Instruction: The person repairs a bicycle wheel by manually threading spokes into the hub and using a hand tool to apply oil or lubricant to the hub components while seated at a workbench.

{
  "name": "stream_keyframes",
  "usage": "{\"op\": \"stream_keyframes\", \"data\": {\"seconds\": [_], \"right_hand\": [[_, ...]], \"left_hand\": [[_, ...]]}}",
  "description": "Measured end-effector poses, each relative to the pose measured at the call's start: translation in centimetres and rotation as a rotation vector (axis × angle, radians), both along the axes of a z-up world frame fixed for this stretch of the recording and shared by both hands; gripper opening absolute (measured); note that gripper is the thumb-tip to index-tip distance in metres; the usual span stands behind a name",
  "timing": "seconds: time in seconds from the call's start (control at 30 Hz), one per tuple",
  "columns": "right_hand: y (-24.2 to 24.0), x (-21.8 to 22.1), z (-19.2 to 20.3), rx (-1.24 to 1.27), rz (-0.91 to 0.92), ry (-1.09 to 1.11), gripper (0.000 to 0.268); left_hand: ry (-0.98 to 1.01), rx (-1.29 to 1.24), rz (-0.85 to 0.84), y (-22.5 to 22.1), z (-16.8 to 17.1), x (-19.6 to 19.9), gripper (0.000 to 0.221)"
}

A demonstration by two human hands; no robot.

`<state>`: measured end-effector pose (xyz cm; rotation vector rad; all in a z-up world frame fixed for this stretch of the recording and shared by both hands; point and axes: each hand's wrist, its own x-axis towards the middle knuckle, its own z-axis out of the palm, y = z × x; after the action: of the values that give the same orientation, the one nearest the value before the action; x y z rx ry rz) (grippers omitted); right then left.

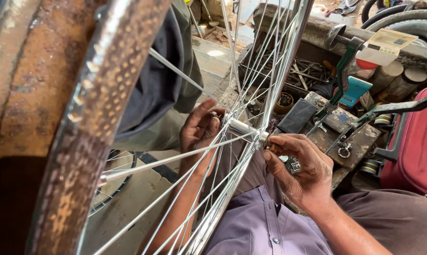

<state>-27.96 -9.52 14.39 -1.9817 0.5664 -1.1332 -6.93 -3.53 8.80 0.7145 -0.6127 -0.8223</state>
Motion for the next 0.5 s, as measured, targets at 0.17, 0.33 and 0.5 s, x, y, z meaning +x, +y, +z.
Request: {"op": "stream_keyframes", "data": {"seconds": [0.17, 0.33, 0.5], "right_hand": [[-0.1, 0.0, 0.1, -0.022, -0.027, 0.039, 0.029], [-0.3, 0.2, -0.1, -0.057, -0.049, 0.049, 0.028], [-0.4, 0.4, -1.0, -0.011, -0.011, -0.006, 0.028]], "left_hand": [[-0.088, -0.024, -0.057, -0.1, 0.2, 1.4, 0.041], [-0.191, -0.021, -0.047, -0.5, -0.3, 1.9, 0.037], [-0.266, 0.097, 0.067, -0.2, -1.0, 2.3, 0.026]]}}
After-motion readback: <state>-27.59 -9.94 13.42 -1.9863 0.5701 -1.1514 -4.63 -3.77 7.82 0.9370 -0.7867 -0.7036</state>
